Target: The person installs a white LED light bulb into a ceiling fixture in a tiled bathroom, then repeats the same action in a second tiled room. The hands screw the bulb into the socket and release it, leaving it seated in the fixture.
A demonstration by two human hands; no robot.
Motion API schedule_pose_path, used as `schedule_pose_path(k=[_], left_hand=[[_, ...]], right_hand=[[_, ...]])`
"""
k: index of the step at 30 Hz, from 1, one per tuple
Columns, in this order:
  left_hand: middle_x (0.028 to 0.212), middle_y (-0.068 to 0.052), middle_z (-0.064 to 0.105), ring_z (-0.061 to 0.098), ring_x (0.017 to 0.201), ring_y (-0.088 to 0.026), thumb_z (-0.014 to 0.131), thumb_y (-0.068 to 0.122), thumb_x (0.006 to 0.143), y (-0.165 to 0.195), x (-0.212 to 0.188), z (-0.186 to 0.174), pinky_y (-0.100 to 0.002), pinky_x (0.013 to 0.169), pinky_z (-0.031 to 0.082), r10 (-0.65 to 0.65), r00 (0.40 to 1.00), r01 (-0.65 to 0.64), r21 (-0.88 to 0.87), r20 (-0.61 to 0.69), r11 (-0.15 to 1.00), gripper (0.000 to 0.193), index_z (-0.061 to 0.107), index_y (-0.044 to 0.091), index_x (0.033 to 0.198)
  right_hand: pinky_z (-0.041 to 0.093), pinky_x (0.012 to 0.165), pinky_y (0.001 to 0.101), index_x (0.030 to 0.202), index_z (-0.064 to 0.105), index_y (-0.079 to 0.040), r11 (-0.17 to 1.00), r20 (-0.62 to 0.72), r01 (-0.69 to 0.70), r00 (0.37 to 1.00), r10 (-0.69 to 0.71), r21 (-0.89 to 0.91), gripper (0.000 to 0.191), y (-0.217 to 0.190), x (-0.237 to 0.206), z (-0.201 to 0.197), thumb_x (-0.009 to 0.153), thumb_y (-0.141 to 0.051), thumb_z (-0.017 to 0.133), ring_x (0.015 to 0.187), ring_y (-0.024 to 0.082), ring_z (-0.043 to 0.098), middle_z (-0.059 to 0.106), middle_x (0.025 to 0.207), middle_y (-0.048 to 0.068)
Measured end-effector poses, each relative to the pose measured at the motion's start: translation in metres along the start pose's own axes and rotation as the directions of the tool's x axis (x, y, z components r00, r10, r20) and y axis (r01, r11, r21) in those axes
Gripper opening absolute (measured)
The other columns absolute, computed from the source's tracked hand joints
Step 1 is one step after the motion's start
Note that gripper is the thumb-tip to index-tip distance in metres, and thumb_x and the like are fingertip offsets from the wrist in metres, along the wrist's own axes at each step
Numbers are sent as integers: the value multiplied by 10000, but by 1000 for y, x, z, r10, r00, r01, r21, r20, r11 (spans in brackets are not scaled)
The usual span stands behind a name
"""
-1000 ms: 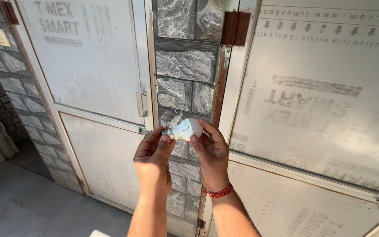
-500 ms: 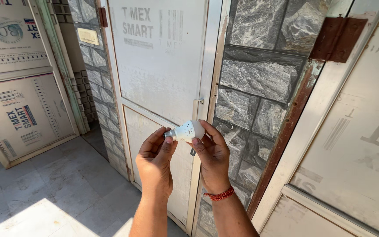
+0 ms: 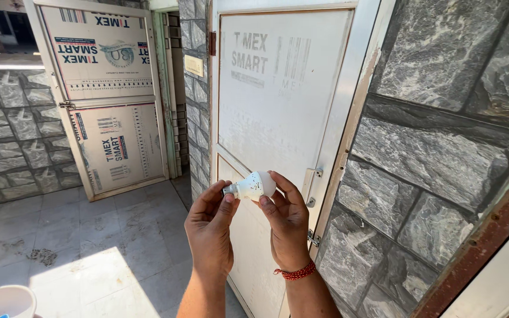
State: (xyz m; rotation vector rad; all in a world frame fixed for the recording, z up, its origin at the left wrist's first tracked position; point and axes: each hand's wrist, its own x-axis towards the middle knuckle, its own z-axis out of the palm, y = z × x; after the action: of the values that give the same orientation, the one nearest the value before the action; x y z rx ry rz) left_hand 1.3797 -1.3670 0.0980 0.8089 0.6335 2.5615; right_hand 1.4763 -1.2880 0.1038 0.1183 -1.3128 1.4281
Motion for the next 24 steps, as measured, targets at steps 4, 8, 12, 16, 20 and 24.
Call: schedule_pose_path(k=[4,8,12,16,20,24], left_hand=[[1158,-142,731,694,1034,-169,697,-7,917,1,20,-20,-313,940,597,12,996,-7,57,-84,998,309,682,-50,1222],[1152,-135,733,691,1001,-168,695,-2,919,11,49,-50,-304,916,594,2,984,18,109,-179,994,300,690,-41,1217],[1161,-118,723,694,1038,-155,689,-1,919,29,86,-87,-291,921,604,56,988,-44,84,-143,995,290,680,-28,1207],[1162,-118,720,691,1041,-158,679,-3,919,53,131,-123,-294,922,609,42,985,-27,91,-168,996,296,688,-10,1215],[1157,-133,720,702,1041,-168,680,-11,920,76,177,-156,-299,926,619,47,986,-36,70,-157,997,287,685,-23,1207],[1148,-134,721,703,1033,-168,680,-11,916,98,216,-191,-295,926,625,52,985,-40,76,-167,996,290,688,-27,1206]], right_hand=[[538,1054,384,1502,502,-29,998,27,-60,998,59,27,590,28,10,12,935,37,651,1217,195,634,684,1297,141],[530,1069,370,1500,507,-35,994,48,-104,994,102,26,598,64,23,37,924,52,642,1246,187,620,673,1317,135],[526,1073,368,1493,519,-19,996,103,-72,993,65,57,582,106,39,72,931,71,644,1257,193,615,652,1338,142],[541,1063,370,1479,522,-19,990,107,-107,989,97,96,576,145,59,114,922,73,636,1246,201,629,663,1332,144],[540,1053,377,1477,524,-8,992,101,-95,991,86,85,577,181,83,159,917,85,623,1239,216,632,667,1320,153],[527,1069,379,1477,532,16,990,101,-88,992,77,113,560,214,97,202,923,77,585,1237,236,636,676,1321,177]])
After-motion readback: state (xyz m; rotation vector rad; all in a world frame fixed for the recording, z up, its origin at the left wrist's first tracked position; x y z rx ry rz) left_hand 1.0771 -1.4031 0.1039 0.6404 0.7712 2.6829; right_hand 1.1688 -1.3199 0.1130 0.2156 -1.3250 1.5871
